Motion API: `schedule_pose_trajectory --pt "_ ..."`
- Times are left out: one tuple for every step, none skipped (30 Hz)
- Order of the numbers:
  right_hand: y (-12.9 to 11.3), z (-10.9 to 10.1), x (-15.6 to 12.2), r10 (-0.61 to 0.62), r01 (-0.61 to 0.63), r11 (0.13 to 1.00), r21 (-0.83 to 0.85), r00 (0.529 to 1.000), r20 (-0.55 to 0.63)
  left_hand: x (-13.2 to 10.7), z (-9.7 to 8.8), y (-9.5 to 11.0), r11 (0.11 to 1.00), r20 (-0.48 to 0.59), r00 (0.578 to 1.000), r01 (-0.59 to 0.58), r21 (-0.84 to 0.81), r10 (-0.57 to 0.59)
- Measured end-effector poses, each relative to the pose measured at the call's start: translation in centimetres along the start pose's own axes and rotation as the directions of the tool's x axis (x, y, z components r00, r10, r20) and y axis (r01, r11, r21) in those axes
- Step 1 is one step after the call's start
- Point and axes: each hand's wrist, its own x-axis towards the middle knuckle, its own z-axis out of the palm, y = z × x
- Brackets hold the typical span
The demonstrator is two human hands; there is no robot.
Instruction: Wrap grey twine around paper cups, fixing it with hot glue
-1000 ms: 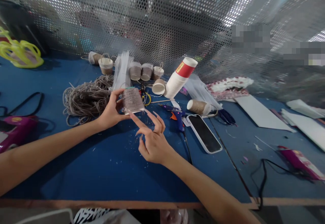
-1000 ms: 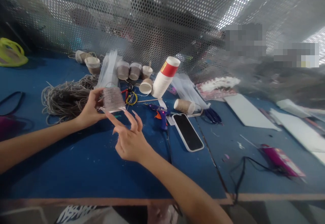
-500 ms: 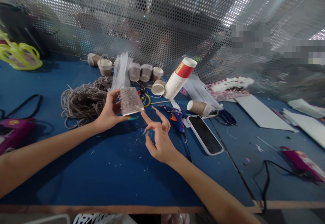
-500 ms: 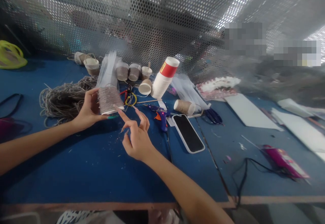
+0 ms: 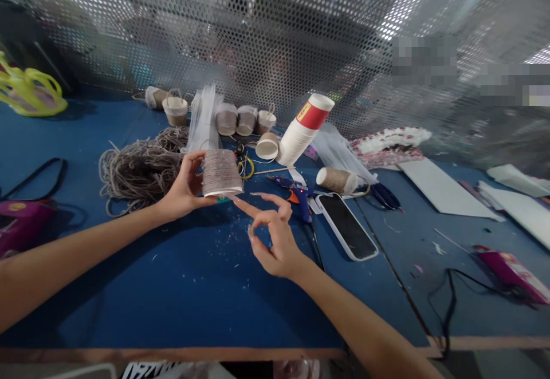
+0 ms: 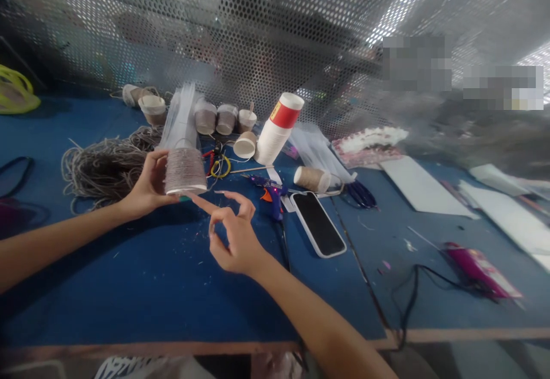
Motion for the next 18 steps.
schedule_pose_trajectory --pt "-0.1 0.0 0.0 0.006 -0.006 1.0 0.009 1.0 0.006 0.0 0.0 0.1 1.0 0.006 1.0 0.013 -0.018 -0.013" --pt "-0.1 0.0 -0.1 0.013 -0.013 1.0 0.022 1.0 0.007 -0.1 0.0 0.2 0.999 0.015 1.0 0.025 -0.033 -0.024" --pt "-0.1 0.0 -0.1 0.022 -0.022 0.999 0.038 1.0 0.008 -0.1 0.0 0.3 0.998 0.026 0.999 0.034 -0.044 -0.033" --pt "0.0 -0.1 -0.2 0.031 -0.032 0.998 0.057 0.999 0.006 -0.1 0.0 0.3 0.998 0.037 0.999 0.041 -0.052 -0.04" --pt "0.1 -0.1 -0.2 0.041 -0.042 0.996 0.076 0.999 0.003 -0.1 -0.1 0.3 0.997 0.044 0.998 0.045 -0.056 -0.043" --pt "0.2 -0.1 -0.2 0.051 -0.051 0.994 0.095 0.999 -0.001 -0.1 -0.2 0.3 0.997 0.045 0.998 0.045 -0.056 -0.043" --pt "0.3 -0.2 -0.2 0.06 -0.059 0.992 0.114 0.998 -0.005 -0.1 -0.2 0.3 0.998 0.041 0.998 0.042 -0.054 -0.04" --pt "0.4 -0.2 -0.1 0.072 -0.07 0.989 0.13 0.997 -0.008 -0.1 -0.3 0.3 0.998 0.034 0.999 0.038 -0.052 -0.036" --pt "0.5 -0.2 -0.1 0.087 -0.085 0.986 0.144 0.996 -0.008 -0.1 -0.3 0.3 0.998 0.027 0.999 0.036 -0.05 -0.035" --pt "0.6 -0.2 -0.1 0.104 -0.102 0.982 0.156 0.995 -0.009 0.0 -0.3 0.3 0.998 0.021 0.999 0.036 -0.049 -0.035" --pt "0.7 -0.2 -0.1 0.117 -0.114 0.979 0.167 0.993 -0.01 0.0 -0.3 0.3 0.998 0.017 0.999 0.038 -0.05 -0.037" --pt "0.7 -0.1 0.0 0.125 -0.12 0.977 0.177 0.992 -0.017 0.0 -0.3 0.2 0.998 0.017 0.999 0.041 -0.052 -0.041" --pt "0.8 -0.1 0.0 0.131 -0.123 0.974 0.189 0.991 -0.03 0.0 -0.3 0.2 0.997 0.018 0.999 0.046 -0.054 -0.045" --pt "0.9 0.0 0.0 0.135 -0.121 0.971 0.206 0.989 -0.059 0.0 -0.3 0.2 0.997 0.02 0.999 0.05 -0.055 -0.049" --pt "0.9 0.0 0.0 0.143 -0.116 0.965 0.235 0.985 -0.1 0.0 -0.3 0.2 0.997 0.021 0.998 0.052 -0.054 -0.051" --pt "1.0 0.1 0.0 0.159 -0.113 0.954 0.276 0.976 -0.149 0.0 -0.3 0.2 0.997 0.019 0.998 0.054 -0.053 -0.053" --pt "1.2 0.3 0.1 0.187 -0.113 0.938 0.327 0.961 -0.204 0.1 -0.3 0.2 0.997 0.016 0.998 0.054 -0.052 -0.053" --pt "1.3 0.4 0.1 0.227 -0.114 0.916 0.385 0.938 -0.262 0.1 -0.4 0.2 0.997 0.01 0.999 0.053 -0.053 -0.052"
